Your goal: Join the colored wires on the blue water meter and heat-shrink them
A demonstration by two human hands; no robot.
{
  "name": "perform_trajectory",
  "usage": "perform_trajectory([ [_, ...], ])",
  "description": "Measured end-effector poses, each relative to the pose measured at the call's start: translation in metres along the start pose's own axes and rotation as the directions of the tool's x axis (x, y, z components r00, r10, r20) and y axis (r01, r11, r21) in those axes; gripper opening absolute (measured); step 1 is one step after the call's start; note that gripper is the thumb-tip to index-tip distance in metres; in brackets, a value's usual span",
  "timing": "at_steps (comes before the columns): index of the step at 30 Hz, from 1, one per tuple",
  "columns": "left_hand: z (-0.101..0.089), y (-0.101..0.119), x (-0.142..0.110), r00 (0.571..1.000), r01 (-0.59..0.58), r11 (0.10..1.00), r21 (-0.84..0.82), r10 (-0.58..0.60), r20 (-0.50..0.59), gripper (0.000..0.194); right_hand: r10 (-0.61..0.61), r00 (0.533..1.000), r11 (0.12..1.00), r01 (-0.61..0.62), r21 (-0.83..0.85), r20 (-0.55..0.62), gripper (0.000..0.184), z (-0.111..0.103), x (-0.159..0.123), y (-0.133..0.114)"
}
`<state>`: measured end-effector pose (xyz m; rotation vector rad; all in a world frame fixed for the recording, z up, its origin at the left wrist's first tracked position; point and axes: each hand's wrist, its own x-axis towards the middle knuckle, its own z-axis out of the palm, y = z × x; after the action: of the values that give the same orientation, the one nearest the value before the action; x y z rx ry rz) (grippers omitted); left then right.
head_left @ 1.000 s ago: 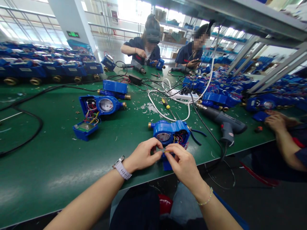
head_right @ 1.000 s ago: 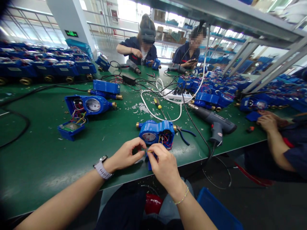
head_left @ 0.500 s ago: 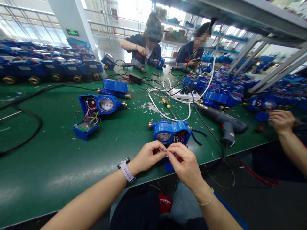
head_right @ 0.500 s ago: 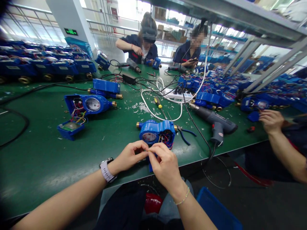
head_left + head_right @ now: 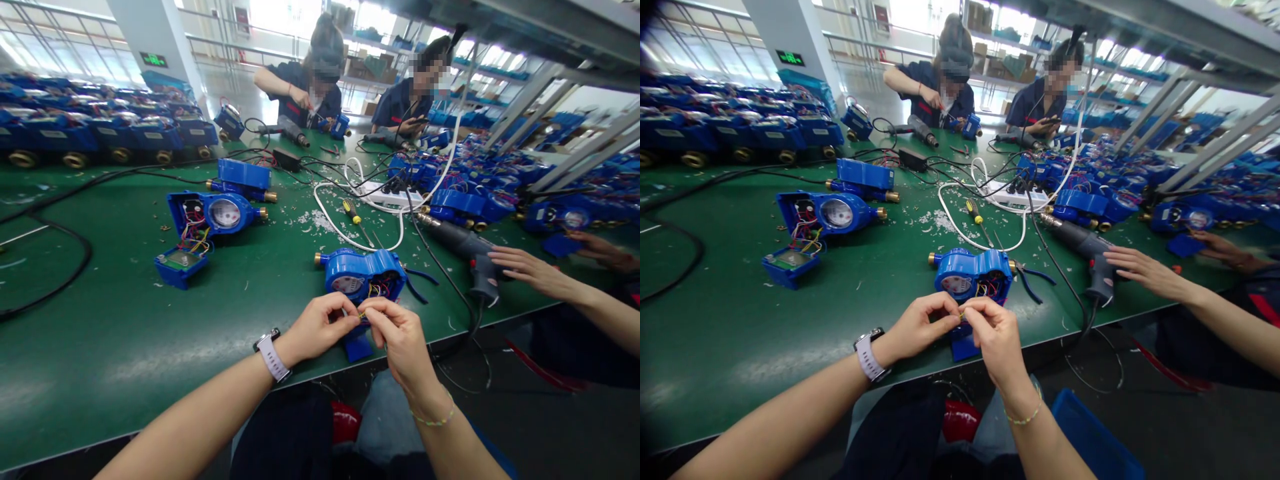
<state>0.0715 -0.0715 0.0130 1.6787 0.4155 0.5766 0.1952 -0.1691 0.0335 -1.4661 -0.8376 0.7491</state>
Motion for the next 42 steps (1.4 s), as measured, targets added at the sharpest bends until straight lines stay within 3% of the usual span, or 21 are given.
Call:
perform_trajectory([
  [5,-0.002,-0.002,-0.002,1.000,0.017,0.999,-0.030,-0.016,0.020,0.018,0.063,0.995,0.995,-0.057,0.082,-0.075,0.022,-0.005,0.008,-0.002],
  [10,-0.003,-0.010,-0.001,0.986,0.161,0.965,-0.208,-0.149,0.074,0.022,-0.069,0.991,0.995,0.077,0.057,-0.118,0.015,-0.018,0.011,-0.013],
  [15,-0.002,-0.011,0.001,0.973,0.229,0.895,-0.384,-0.201,0.111,0.031,-0.144,0.983,0.980,0.158,-0.120,0.117,0.015,-0.026,-0.001,-0.018],
  [17,-0.001,-0.010,0.002,0.972,0.234,0.865,-0.444,-0.204,0.115,0.036,-0.136,0.977,0.965,0.169,-0.201,0.166,0.009,-0.025,-0.005,-0.017],
  [19,-0.001,-0.008,0.002,0.972,0.236,0.848,-0.474,-0.208,0.113,0.039,-0.149,0.970,0.932,0.203,-0.299,0.193,0.020,-0.021,-0.006,-0.014],
  [24,-0.002,-0.007,0.003,0.967,0.252,0.846,-0.469,-0.231,0.104,0.039,-0.208,0.944,0.840,0.307,-0.447,0.258,0.016,-0.013,0.000,-0.010],
  [31,-0.002,-0.012,0.003,0.972,0.232,0.895,-0.380,-0.227,0.059,0.035,-0.158,0.952,0.847,0.268,-0.460,0.262,0.010,-0.010,0.005,-0.008],
  [34,-0.003,-0.013,0.003,0.969,0.246,0.914,-0.323,-0.238,0.064,0.034,-0.180,0.940,0.826,0.304,-0.475,0.289,0.011,-0.010,0.007,-0.009],
  [38,-0.003,-0.013,0.003,0.970,0.244,0.925,-0.292,-0.236,0.062,0.033,-0.234,0.911,0.742,0.393,-0.544,0.340,0.013,-0.013,0.008,-0.011],
  [42,-0.002,-0.011,0.004,0.977,0.214,0.927,-0.308,-0.211,0.043,0.033,-0.251,0.884,0.520,0.467,-0.715,0.395,0.014,-0.018,0.007,-0.017],
])
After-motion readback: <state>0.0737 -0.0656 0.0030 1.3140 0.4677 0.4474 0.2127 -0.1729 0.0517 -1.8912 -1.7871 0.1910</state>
